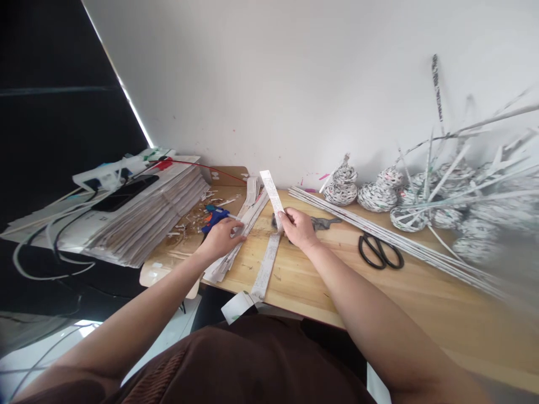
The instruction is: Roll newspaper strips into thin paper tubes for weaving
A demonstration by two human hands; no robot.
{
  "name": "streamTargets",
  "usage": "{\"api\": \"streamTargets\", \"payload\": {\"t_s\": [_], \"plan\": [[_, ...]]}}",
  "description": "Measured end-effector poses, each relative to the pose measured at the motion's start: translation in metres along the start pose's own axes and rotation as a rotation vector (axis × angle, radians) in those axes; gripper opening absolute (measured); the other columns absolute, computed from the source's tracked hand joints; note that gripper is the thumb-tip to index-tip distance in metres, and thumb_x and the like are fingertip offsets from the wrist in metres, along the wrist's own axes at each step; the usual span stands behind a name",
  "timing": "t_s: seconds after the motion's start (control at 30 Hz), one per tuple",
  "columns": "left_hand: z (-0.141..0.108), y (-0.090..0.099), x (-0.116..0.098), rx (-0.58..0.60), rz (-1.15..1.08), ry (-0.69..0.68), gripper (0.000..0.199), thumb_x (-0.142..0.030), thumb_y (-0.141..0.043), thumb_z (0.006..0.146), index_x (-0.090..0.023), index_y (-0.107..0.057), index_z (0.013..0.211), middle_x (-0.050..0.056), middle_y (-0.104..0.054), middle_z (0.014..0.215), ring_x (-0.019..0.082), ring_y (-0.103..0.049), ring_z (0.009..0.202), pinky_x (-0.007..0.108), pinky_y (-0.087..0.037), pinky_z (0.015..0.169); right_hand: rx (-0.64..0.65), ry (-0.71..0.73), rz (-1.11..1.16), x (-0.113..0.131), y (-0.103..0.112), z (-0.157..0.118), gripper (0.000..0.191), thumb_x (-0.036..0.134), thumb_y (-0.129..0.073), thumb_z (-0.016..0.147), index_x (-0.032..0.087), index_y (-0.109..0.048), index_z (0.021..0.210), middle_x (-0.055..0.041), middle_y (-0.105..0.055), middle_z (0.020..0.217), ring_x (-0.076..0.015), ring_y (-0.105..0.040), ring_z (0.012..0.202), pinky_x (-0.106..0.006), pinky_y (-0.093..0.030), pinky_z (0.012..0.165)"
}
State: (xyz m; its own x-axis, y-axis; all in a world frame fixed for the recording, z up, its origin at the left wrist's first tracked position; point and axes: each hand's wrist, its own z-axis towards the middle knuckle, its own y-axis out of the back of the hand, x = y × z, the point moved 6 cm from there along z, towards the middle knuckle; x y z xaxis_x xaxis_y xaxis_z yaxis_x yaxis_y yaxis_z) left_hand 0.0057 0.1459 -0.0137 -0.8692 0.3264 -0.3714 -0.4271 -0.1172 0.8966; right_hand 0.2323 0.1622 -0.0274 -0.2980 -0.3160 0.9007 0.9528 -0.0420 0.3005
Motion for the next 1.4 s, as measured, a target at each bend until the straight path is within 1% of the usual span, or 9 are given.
{"api": "streamTargets", "payload": {"t_s": [0.33,0.53,0.8,0.9,0.97,1.1,1.2,1.3,1.4], "plan": [[-0.005,-0.004,-0.002,-0.013,0.065,-0.085,0.032,-0.034,-0.06,0.082,-0.022,-0.069,0.111,0.01,-0.068,0.119,0.028,-0.059,0.116,0.04,-0.039,0.105,0.022,0.017,0.016,-0.003,-0.002,0.001,0.04,0.056,-0.05,0.088,0.019,-0.067,0.087,-0.0024,-0.068,0.071,-0.0117,-0.056,0.049,-0.021,-0.047,0.043],[-0.01,-0.008,-0.011,-0.012,0.077,-0.143,0.033,-0.033,-0.058,0.084,-0.02,-0.068,0.113,0.013,-0.067,0.12,0.027,-0.058,0.116,0.041,-0.038,0.105,0.016,0.013,0.016,-0.002,-0.002,0.0,0.039,0.054,-0.051,0.088,0.019,-0.067,0.089,-0.0035,-0.07,0.076,-0.012,-0.057,0.051,-0.021,-0.049,0.043],[-0.006,-0.006,-0.009,-0.111,0.093,-0.087,0.022,-0.024,-0.057,0.084,-0.019,-0.071,0.101,0.014,-0.067,0.11,0.029,-0.057,0.114,0.044,-0.041,0.102,0.007,0.01,0.038,0.001,-0.002,0.0,0.041,0.058,-0.052,0.086,0.019,-0.066,0.086,-0.0033,-0.069,0.075,-0.012,-0.056,0.049,-0.022,-0.05,0.042],[-0.01,0.006,-0.005,-0.225,-0.105,-0.048,0.025,-0.022,-0.058,0.084,-0.02,-0.071,0.105,0.012,-0.067,0.113,0.025,-0.059,0.109,0.039,-0.045,0.098,0.002,0.008,0.033,0.004,0.0,0.0,0.04,0.057,-0.052,0.086,0.019,-0.065,0.083,-0.0021,-0.066,0.068,-0.0119,-0.054,0.046,-0.023,-0.048,0.042],[-0.015,0.013,-0.001,-0.263,-0.346,0.031,0.02,-0.023,-0.061,0.082,-0.021,-0.072,0.098,0.008,-0.07,0.104,0.022,-0.064,0.097,0.036,-0.05,0.091,0.001,0.015,0.021,0.005,0.0,0.0,0.04,0.057,-0.052,0.086,0.02,-0.063,0.08,-0.0011,-0.063,0.063,-0.0123,-0.055,0.045,-0.023,-0.048,0.043],[-0.031,0.008,0.001,-0.106,-0.906,0.293,0.018,-0.028,-0.076,0.069,-0.018,-0.073,0.084,0.004,-0.071,0.078,0.017,-0.066,0.072,0.033,-0.055,0.076,-0.002,0.025,0.007,0.007,0.001,-0.001,0.04,0.058,-0.051,0.086,0.02,-0.063,0.081,-0.001,-0.064,0.062,-0.013,-0.056,0.045,-0.024,-0.048,0.045],[-0.045,0.006,-0.006,-0.021,-1.294,0.444,0.028,-0.024,-0.082,0.062,-0.016,-0.072,0.087,0.003,-0.071,0.079,0.013,-0.067,0.07,0.03,-0.057,0.076,-0.003,0.016,0.006,0.008,0.001,-0.001,0.041,0.058,-0.051,0.086,0.019,-0.065,0.083,-0.0018,-0.066,0.066,-0.013,-0.056,0.045,-0.024,-0.048,0.045],[-0.055,0.011,-0.016,0.019,-1.502,0.524,0.028,-0.015,-0.081,0.063,-0.015,-0.072,0.09,0.004,-0.071,0.082,0.011,-0.068,0.073,0.025,-0.057,0.08,-0.005,0.016,-0.005,0.01,0.001,-0.002,0.041,0.057,-0.051,0.086,0.019,-0.065,0.083,-0.0011,-0.065,0.063,-0.0126,-0.056,0.044,-0.023,-0.045,0.043],[-0.06,0.019,-0.026,0.049,-1.585,0.526,0.028,-0.01,-0.077,0.067,-0.016,-0.072,0.094,0.003,-0.072,0.087,0.01,-0.069,0.077,0.022,-0.056,0.082,0.01,0.032,-0.006,0.013,0.001,-0.003,0.04,0.055,-0.051,0.088,0.018,-0.065,0.082,0.0001,-0.062,0.059,-0.012,-0.056,0.043,-0.022,-0.044,0.043]]}}
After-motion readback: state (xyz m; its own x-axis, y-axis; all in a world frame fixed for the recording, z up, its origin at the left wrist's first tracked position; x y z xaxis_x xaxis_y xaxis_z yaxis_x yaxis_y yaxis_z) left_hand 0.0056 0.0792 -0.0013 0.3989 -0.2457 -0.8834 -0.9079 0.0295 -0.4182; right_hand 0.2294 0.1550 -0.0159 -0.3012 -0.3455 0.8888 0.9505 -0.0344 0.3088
